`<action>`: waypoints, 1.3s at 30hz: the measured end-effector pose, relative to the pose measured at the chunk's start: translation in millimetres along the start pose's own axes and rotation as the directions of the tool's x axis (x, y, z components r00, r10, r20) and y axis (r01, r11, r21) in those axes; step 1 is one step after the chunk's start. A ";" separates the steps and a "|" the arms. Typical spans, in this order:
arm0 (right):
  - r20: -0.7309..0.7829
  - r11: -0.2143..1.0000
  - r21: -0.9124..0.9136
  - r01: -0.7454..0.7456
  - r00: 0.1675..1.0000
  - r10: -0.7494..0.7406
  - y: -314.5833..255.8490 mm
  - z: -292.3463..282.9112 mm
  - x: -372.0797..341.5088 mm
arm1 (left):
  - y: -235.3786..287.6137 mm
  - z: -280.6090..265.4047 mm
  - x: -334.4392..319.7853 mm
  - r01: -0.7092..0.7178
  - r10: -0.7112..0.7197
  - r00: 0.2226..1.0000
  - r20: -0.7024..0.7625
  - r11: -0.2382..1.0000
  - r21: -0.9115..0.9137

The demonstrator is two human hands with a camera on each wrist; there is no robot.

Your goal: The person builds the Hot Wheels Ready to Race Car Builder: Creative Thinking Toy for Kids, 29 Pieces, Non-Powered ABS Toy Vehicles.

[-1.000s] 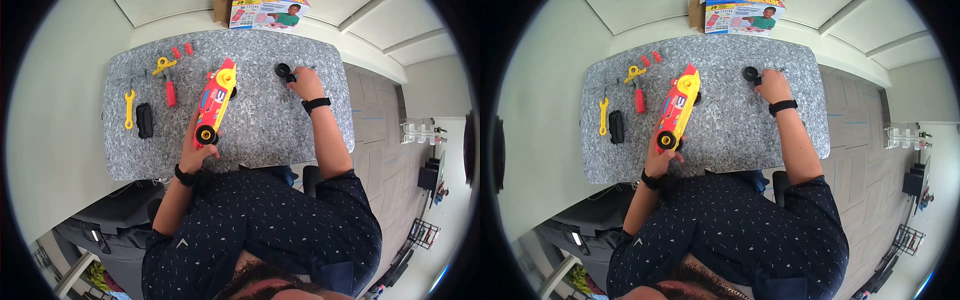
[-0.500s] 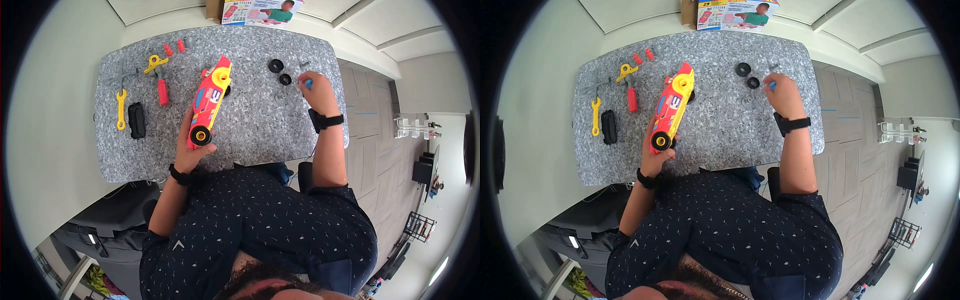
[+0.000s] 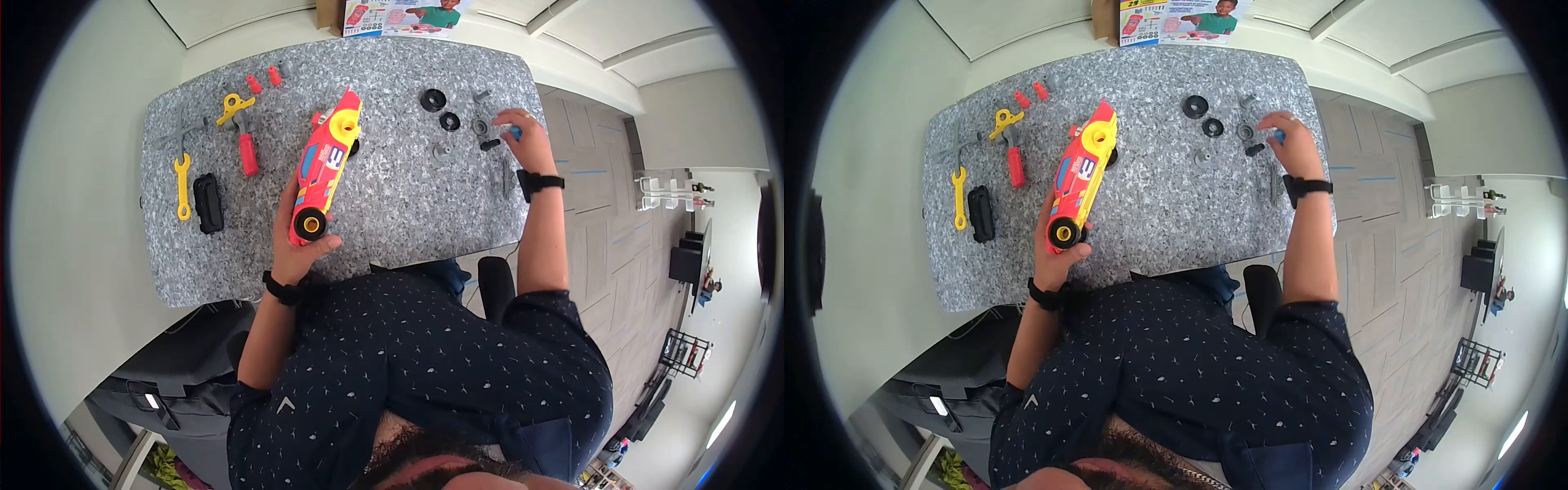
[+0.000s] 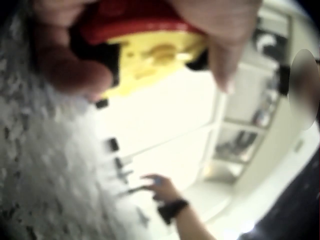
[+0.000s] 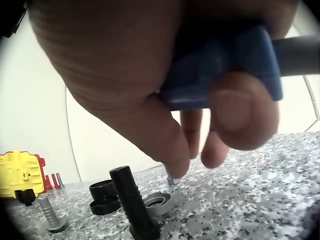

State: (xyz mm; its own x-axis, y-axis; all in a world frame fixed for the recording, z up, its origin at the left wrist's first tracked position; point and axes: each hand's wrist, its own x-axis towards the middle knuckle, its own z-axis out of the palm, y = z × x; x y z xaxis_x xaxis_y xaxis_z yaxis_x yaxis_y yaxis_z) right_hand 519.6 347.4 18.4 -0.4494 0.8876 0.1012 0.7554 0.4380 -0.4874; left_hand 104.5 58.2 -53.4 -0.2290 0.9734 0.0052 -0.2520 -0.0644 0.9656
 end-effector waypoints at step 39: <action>0.005 0.666 0.731 0.148 0.975 -0.222 -254.7 115.8 -80.7 | 13.1 21.1 2.3 -0.246 0.226 0.969 0.099 0.845 0.474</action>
State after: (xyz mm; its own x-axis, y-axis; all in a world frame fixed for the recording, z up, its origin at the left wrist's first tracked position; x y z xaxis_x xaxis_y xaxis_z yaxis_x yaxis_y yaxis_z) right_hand 308.3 147.7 33.9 -0.6085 0.7673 0.2025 0.0881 0.3189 -0.9437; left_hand 120.5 64.2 -35.2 -0.1852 0.9507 0.2488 0.2891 -0.1892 0.9384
